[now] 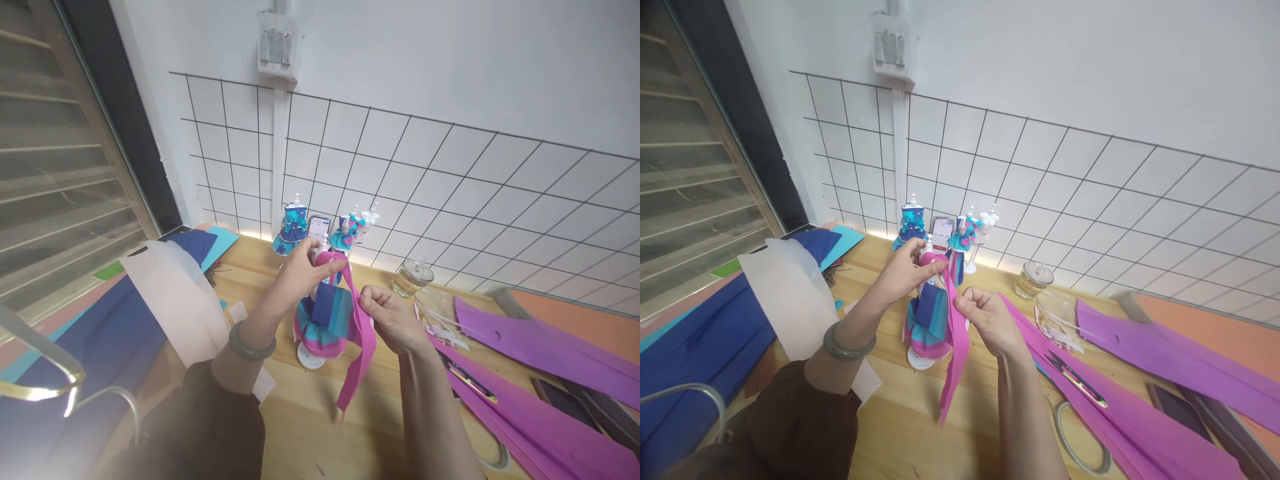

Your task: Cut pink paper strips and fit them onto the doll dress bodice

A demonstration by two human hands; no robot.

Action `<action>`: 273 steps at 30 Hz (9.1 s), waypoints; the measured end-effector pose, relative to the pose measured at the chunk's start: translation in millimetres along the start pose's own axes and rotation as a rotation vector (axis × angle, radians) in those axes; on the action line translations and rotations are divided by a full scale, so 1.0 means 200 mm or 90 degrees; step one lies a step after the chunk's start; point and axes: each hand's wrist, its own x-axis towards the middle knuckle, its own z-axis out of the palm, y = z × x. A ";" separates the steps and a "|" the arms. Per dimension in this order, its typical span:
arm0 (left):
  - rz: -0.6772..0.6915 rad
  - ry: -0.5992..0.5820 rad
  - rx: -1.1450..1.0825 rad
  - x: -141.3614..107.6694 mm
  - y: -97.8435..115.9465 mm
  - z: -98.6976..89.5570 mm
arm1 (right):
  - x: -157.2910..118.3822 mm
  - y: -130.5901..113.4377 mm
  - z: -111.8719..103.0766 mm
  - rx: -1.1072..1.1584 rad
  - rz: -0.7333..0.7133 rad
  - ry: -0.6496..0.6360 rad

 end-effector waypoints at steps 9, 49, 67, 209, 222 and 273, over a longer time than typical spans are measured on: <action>0.000 0.008 0.022 0.01 0.00 0.00 | 0.00 0.02 -0.01 0.055 -0.016 -0.030; 0.030 -0.407 -0.277 -0.01 0.03 -0.07 | -0.03 -0.09 0.09 -0.178 -0.024 0.045; 0.146 -0.363 -0.097 -0.01 0.05 -0.06 | -0.03 -0.08 0.12 -0.051 -0.052 0.083; 0.033 -0.411 -0.080 0.05 -0.07 -0.11 | 0.14 0.14 0.18 0.004 -0.060 0.160; 0.042 -0.375 0.016 0.04 -0.05 -0.10 | 0.13 0.15 0.16 -0.007 -0.044 0.108; 0.025 -0.379 -0.033 0.03 -0.07 -0.07 | 0.12 0.13 0.13 -0.186 -0.208 0.170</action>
